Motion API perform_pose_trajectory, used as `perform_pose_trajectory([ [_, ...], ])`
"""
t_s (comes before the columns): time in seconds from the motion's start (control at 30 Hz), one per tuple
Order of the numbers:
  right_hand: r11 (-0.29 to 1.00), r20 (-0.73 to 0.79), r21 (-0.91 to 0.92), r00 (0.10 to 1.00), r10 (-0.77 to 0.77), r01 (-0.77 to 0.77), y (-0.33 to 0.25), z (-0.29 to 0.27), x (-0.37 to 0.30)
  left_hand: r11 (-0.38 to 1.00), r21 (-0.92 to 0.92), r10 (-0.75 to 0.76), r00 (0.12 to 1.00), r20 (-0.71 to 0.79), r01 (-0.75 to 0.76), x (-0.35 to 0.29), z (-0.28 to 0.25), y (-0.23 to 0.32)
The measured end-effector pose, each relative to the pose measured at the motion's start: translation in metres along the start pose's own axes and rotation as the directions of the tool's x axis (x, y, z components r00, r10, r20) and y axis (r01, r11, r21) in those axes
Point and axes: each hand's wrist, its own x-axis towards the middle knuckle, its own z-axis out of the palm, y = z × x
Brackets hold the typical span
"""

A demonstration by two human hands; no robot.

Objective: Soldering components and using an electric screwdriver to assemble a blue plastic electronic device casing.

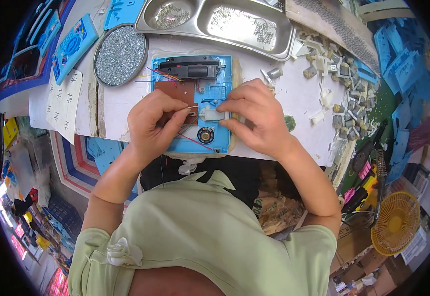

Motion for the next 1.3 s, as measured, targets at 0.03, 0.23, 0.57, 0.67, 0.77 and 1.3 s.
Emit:
perform_pose_trajectory([
  [0.03,0.999,0.019,-0.039,1.0,-0.012,0.013,-0.001,0.001,0.001,1.0,-0.001,-0.001,1.0,-0.001,0.001,0.001,0.0,0.001],
  [0.23,0.936,0.186,-0.35,0.977,0.105,-0.033,-0.03,0.0,0.011,1.0,0.017,-0.012,1.0,0.029,0.012,-0.001,0.002,0.0],
  [0.57,0.596,-0.461,-0.462,0.752,0.471,-0.657,0.031,-0.124,-0.052,0.997,-0.071,-0.023,0.991,0.13,0.033,0.005,-0.013,0.021],
  [0.67,0.643,-0.302,-0.601,0.88,0.366,-0.474,0.039,-0.121,-0.042,0.995,-0.06,0.089,0.98,0.179,-0.08,0.018,-0.011,0.032],
  [0.77,0.604,-0.196,-0.723,0.938,0.286,-0.335,0.057,-0.103,-0.028,0.982,-0.066,0.186,0.949,0.253,-0.175,0.031,-0.007,0.042],
  [1.3,0.825,-0.169,0.267,0.818,0.55,-0.499,-0.055,-0.082,-0.038,0.947,-0.136,-0.058,0.572,0.818,0.291,0.122,0.05,0.066],
])
